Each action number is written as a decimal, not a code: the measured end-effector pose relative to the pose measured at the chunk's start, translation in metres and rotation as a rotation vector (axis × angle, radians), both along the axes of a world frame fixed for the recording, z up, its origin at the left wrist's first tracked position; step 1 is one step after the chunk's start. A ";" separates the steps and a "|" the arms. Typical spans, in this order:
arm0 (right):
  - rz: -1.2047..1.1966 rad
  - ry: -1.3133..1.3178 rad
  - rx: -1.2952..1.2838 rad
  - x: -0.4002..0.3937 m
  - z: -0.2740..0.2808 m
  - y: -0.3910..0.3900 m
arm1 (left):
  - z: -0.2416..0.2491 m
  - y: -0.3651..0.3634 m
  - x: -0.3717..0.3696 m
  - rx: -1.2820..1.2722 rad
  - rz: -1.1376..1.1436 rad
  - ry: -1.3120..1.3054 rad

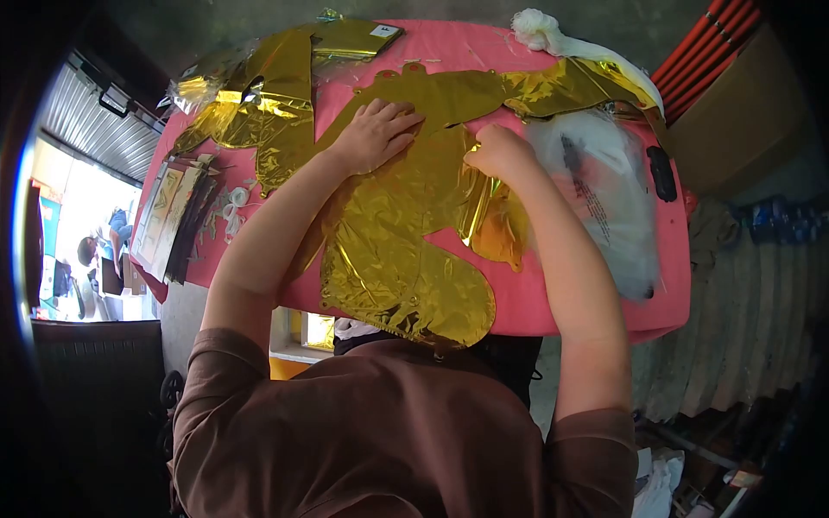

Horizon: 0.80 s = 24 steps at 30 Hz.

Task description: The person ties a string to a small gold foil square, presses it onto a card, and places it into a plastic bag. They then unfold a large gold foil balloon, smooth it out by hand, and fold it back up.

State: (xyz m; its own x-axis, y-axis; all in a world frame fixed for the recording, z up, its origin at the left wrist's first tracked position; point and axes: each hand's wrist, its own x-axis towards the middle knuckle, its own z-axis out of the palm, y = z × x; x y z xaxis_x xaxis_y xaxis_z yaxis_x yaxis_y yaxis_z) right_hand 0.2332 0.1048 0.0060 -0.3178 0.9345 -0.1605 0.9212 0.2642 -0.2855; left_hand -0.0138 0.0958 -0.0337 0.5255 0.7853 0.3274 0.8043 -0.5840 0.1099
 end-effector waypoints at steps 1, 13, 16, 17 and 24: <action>0.041 0.047 -0.113 0.001 0.005 0.003 | -0.001 0.000 0.000 -0.004 -0.001 -0.001; -0.040 0.370 -0.475 0.003 0.030 0.009 | -0.003 0.003 -0.001 0.026 0.017 0.082; -0.024 0.005 0.207 -0.002 0.034 -0.023 | -0.004 0.002 -0.001 0.044 0.011 0.078; -0.021 0.005 0.204 -0.004 0.036 -0.035 | -0.004 0.003 -0.001 0.035 -0.002 0.043; 0.680 0.496 0.177 -0.032 0.018 -0.136 | -0.003 0.009 -0.005 -0.037 -0.041 -0.053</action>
